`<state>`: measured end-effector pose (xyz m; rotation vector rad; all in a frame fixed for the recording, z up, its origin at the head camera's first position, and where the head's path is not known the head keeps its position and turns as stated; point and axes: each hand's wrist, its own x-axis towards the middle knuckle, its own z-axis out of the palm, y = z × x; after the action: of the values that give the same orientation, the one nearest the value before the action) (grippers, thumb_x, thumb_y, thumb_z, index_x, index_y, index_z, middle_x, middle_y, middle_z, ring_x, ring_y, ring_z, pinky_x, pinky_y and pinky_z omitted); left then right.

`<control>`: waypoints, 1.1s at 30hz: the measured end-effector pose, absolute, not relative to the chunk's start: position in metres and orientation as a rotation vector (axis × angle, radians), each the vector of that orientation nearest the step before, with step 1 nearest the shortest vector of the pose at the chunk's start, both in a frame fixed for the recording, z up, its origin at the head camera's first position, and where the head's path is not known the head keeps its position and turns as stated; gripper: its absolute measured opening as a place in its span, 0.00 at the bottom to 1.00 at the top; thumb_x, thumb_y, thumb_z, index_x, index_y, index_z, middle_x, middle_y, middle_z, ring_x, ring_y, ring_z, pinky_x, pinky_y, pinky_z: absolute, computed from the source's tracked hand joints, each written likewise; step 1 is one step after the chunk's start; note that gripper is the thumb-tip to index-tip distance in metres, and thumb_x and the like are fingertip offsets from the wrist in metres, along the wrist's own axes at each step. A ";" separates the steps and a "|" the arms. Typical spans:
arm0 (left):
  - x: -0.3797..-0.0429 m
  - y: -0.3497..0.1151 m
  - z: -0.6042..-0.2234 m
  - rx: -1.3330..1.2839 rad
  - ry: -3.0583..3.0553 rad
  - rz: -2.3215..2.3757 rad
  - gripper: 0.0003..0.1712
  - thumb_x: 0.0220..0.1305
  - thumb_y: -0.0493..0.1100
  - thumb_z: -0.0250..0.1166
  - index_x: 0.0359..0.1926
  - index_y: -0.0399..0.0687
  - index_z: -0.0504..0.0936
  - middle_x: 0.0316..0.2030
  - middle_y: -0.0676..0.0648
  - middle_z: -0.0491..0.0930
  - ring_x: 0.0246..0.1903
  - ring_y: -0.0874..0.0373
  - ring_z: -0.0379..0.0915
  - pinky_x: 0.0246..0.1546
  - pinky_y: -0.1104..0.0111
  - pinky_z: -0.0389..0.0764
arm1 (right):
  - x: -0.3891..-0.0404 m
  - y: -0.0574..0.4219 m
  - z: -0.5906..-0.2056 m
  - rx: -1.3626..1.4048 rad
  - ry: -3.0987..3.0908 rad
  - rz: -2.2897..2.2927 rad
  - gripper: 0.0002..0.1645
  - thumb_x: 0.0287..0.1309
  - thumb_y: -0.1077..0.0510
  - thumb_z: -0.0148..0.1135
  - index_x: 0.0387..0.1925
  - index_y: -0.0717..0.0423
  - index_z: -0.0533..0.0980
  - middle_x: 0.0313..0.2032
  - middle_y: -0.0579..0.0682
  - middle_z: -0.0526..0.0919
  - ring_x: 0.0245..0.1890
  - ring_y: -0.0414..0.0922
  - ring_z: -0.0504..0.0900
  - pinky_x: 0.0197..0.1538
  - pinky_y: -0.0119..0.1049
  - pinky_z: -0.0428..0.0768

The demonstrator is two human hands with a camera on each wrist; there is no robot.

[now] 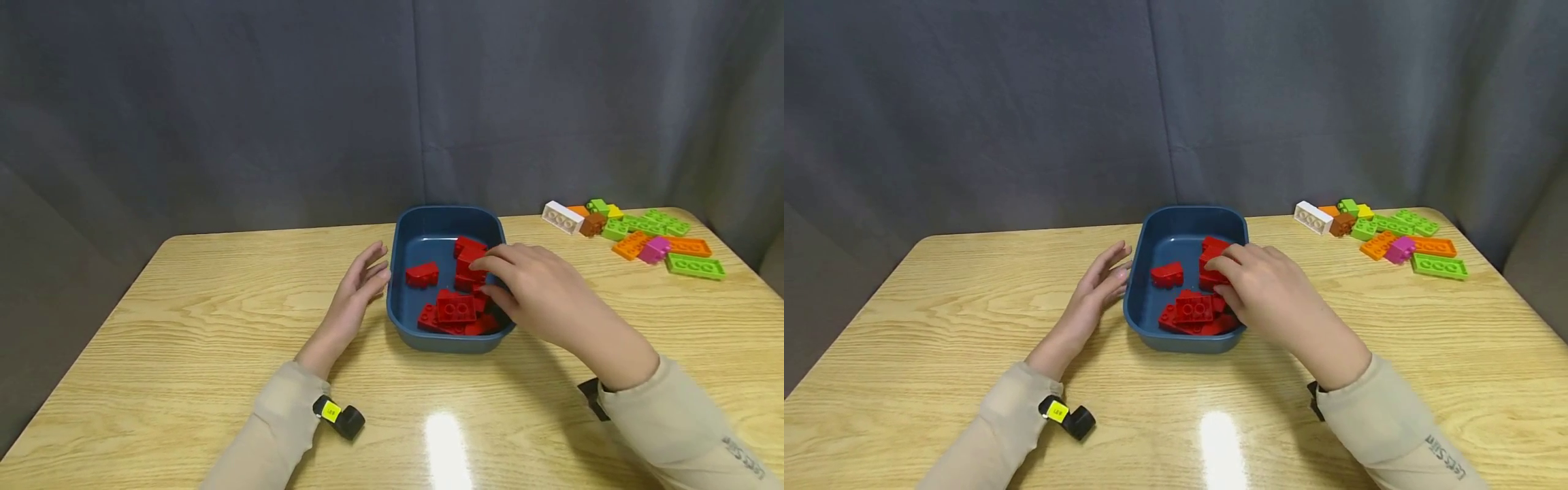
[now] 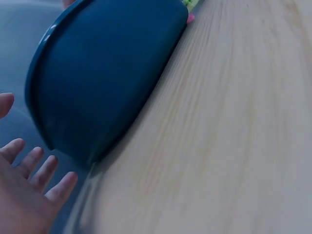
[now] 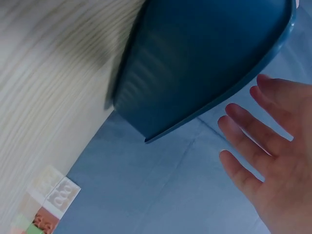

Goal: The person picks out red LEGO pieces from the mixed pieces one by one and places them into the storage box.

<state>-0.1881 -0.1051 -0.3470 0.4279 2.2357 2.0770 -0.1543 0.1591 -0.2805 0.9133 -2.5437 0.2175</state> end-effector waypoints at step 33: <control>-0.181 -0.154 -0.301 0.467 3.283 0.222 0.41 0.65 0.64 0.48 0.73 0.53 0.51 0.75 0.43 0.46 0.72 0.46 0.41 0.70 0.42 0.50 | -0.171 0.243 -0.298 0.533 -2.776 0.164 0.40 0.60 0.42 0.54 0.70 0.50 0.56 0.69 0.63 0.60 0.66 0.65 0.55 0.64 0.68 0.57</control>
<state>-0.1810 -0.1542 -0.3012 0.4670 3.2834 0.2222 -0.1709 0.2427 -0.2983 0.5333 -2.7761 0.1640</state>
